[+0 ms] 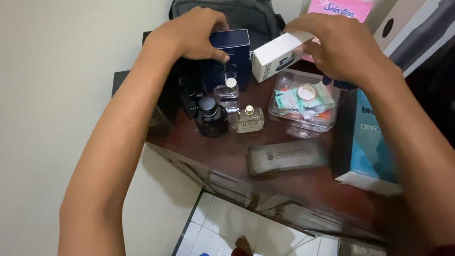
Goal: The person wipes several small items with a blue cloth, including a phone case, a pink package, a plastic container, a white box, a roll of tape, and a plastic-wrapped item, then places them on a wooden cabinet.
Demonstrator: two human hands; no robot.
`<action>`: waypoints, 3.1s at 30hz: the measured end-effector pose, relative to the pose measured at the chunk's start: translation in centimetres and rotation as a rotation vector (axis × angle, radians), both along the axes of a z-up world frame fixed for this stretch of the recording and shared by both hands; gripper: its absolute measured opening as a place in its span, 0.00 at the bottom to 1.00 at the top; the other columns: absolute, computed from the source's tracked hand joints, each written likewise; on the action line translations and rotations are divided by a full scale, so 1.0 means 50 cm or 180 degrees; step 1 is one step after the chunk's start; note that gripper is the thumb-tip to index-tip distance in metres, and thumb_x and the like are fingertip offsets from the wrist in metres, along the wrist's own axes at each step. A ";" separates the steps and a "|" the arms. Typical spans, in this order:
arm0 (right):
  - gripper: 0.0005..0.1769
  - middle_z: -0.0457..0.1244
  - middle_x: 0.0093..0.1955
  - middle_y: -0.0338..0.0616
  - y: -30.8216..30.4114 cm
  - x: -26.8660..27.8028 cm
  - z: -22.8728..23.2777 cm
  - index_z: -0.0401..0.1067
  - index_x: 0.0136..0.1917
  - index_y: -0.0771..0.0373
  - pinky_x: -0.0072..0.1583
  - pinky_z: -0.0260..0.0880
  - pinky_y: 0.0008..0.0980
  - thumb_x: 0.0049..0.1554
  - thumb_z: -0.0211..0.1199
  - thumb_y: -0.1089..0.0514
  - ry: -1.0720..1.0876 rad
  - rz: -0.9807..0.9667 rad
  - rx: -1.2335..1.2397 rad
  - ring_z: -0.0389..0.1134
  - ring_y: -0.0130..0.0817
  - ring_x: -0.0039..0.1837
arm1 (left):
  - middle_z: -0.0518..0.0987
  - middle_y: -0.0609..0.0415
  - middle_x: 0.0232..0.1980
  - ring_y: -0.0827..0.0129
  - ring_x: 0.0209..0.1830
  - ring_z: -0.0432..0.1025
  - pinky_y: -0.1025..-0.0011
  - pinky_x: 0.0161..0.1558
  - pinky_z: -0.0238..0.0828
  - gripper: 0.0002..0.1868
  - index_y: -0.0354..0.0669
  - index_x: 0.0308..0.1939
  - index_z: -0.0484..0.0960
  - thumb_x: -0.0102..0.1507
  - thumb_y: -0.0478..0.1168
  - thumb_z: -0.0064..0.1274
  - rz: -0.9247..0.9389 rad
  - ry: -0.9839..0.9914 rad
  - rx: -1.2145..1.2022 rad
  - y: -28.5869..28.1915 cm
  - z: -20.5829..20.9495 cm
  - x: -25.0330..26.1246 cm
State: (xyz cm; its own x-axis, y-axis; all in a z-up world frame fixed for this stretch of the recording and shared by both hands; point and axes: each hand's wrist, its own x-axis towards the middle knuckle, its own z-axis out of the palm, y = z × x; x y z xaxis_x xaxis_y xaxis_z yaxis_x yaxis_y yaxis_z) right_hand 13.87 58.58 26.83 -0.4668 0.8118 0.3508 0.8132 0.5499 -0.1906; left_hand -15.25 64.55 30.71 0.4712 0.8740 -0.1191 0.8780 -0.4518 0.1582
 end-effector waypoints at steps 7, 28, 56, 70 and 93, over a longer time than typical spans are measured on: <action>0.18 0.71 0.62 0.43 0.013 0.008 -0.016 0.74 0.62 0.56 0.41 0.69 0.52 0.60 0.65 0.67 -0.0283 0.0310 0.0307 0.70 0.55 0.58 | 0.70 0.45 0.62 0.47 0.62 0.67 0.44 0.54 0.66 0.30 0.52 0.63 0.72 0.61 0.52 0.66 0.0197 0.0076 0.0020 -0.010 -0.004 -0.010; 0.18 0.70 0.63 0.49 0.072 -0.029 -0.049 0.76 0.64 0.52 0.37 0.66 0.51 0.61 0.62 0.65 -0.0175 0.0122 -0.0422 0.70 0.58 0.59 | 0.73 0.45 0.62 0.47 0.56 0.70 0.48 0.47 0.69 0.25 0.47 0.63 0.70 0.66 0.49 0.60 0.0081 -0.0121 0.0081 -0.009 -0.026 -0.017; 0.11 0.72 0.49 0.40 0.042 -0.079 -0.043 0.74 0.57 0.52 0.34 0.63 0.49 0.61 0.62 0.61 -0.0274 0.0495 -0.0234 0.71 0.49 0.43 | 0.74 0.45 0.59 0.48 0.53 0.69 0.52 0.47 0.65 0.19 0.43 0.58 0.69 0.67 0.43 0.57 -0.0093 -0.0361 0.0234 0.010 -0.044 0.005; 0.12 0.68 0.30 0.48 0.022 -0.109 -0.026 0.77 0.58 0.49 0.38 0.63 0.50 0.63 0.64 0.46 -0.0270 -0.0089 -0.0425 0.69 0.52 0.41 | 0.71 0.48 0.67 0.51 0.61 0.69 0.51 0.52 0.68 0.22 0.46 0.64 0.69 0.68 0.44 0.56 0.0148 -0.0456 0.0022 0.004 -0.032 0.004; 0.36 0.72 0.53 0.54 0.015 -0.131 -0.051 0.74 0.68 0.57 0.46 0.71 0.55 0.52 0.74 0.38 -0.0341 -0.0118 -0.0736 0.71 0.56 0.56 | 0.70 0.45 0.69 0.47 0.65 0.67 0.47 0.54 0.70 0.36 0.46 0.73 0.64 0.64 0.48 0.62 0.0105 -0.0366 0.0142 0.005 -0.037 -0.010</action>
